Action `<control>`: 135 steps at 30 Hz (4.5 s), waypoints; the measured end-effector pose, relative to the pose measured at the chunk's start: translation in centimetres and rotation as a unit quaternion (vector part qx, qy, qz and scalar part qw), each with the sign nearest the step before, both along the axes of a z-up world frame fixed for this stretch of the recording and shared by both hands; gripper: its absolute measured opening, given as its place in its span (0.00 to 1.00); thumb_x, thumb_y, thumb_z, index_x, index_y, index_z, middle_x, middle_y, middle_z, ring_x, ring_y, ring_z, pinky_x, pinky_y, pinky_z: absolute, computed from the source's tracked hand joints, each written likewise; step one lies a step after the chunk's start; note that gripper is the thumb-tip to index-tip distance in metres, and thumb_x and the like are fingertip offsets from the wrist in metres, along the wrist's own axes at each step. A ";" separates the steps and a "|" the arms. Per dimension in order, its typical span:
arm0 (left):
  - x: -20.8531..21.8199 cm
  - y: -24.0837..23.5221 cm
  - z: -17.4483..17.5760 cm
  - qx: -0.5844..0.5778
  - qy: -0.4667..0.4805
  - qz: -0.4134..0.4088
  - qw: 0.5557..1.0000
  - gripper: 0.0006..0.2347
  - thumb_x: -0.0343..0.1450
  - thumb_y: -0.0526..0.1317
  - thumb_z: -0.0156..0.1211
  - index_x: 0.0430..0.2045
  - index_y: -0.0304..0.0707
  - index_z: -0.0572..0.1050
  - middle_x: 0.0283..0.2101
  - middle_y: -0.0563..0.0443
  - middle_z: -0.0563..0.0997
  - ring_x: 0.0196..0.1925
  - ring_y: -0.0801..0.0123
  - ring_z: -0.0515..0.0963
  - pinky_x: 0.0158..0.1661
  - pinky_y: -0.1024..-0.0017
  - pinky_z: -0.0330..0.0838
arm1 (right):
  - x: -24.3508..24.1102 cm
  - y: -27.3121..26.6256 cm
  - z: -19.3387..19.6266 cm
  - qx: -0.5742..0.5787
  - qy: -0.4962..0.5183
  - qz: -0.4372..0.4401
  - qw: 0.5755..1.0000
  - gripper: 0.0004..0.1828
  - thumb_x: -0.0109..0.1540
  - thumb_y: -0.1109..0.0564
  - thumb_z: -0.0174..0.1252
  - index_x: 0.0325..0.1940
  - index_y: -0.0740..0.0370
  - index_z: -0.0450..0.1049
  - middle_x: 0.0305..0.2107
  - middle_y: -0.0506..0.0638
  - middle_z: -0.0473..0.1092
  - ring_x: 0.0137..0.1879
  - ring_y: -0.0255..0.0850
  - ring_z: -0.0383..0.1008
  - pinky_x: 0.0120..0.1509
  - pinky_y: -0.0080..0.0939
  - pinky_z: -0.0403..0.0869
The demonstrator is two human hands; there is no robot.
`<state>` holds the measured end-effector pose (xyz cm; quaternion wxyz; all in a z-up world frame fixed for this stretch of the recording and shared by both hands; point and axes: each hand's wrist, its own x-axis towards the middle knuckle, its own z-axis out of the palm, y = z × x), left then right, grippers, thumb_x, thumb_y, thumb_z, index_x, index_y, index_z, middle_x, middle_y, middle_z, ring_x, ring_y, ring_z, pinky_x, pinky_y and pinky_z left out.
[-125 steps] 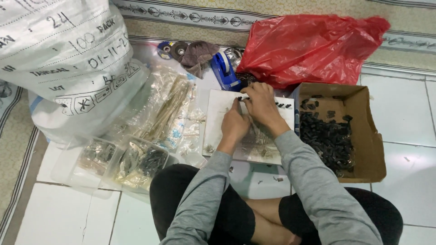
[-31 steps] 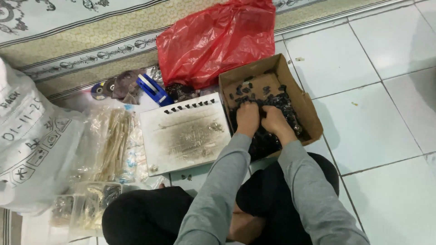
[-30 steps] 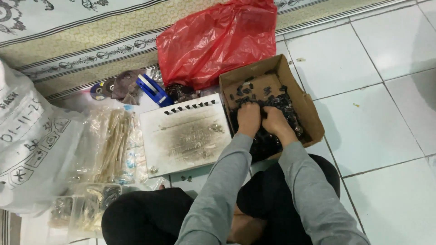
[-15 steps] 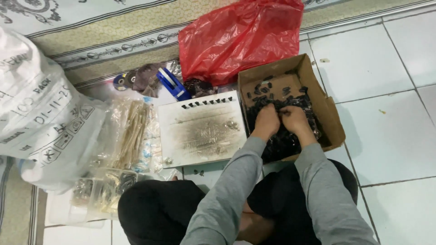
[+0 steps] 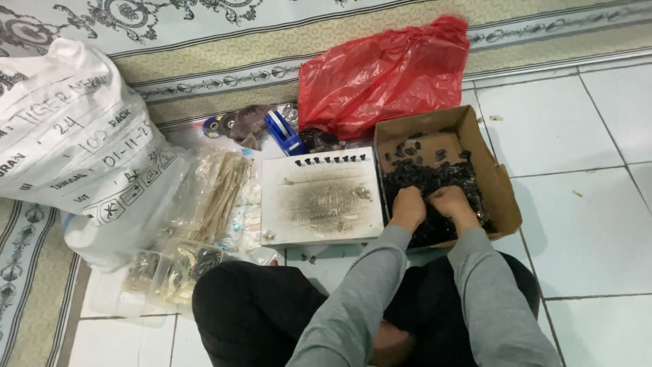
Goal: The person sits on the floor and repeatedly picks small black plastic parts from a cardboard box. They assemble each part by hand and place the finished units onto a white board in front of them. The process continues throughout the clip with no other tools used.
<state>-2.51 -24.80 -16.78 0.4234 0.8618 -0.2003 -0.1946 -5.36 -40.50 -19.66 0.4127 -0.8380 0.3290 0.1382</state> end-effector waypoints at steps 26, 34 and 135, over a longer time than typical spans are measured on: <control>2.5 24.3 16.8 -0.250 0.140 0.062 0.956 0.13 0.69 0.30 0.65 0.47 0.20 0.77 0.40 0.30 0.81 0.40 0.56 0.82 0.40 0.64 0.83 | -0.2 18.1 14.7 0.308 -0.336 -0.002 0.890 0.17 0.62 0.64 0.66 0.54 0.73 0.74 0.32 0.56 0.77 0.36 0.39 0.78 0.43 0.40 0.81; 3.9 27.9 14.3 -0.371 0.149 0.193 0.896 0.11 0.70 0.33 0.66 0.44 0.24 0.79 0.38 0.33 0.83 0.38 0.60 0.83 0.39 0.66 0.85 | 3.5 24.2 14.1 0.300 -0.378 0.105 0.870 0.08 0.65 0.68 0.60 0.48 0.73 0.77 0.30 0.58 0.76 0.35 0.40 0.78 0.42 0.40 0.81; 8.1 26.9 12.2 -0.035 0.053 0.259 0.964 0.28 0.70 0.32 0.48 0.68 0.21 0.56 0.51 0.15 0.76 0.55 0.29 0.78 0.50 0.41 0.74 | 15.8 26.9 10.6 -0.262 -0.409 0.351 0.801 0.10 0.60 0.57 0.67 0.45 0.53 0.78 0.42 0.51 0.69 0.54 0.50 0.68 0.64 0.53 0.61</control>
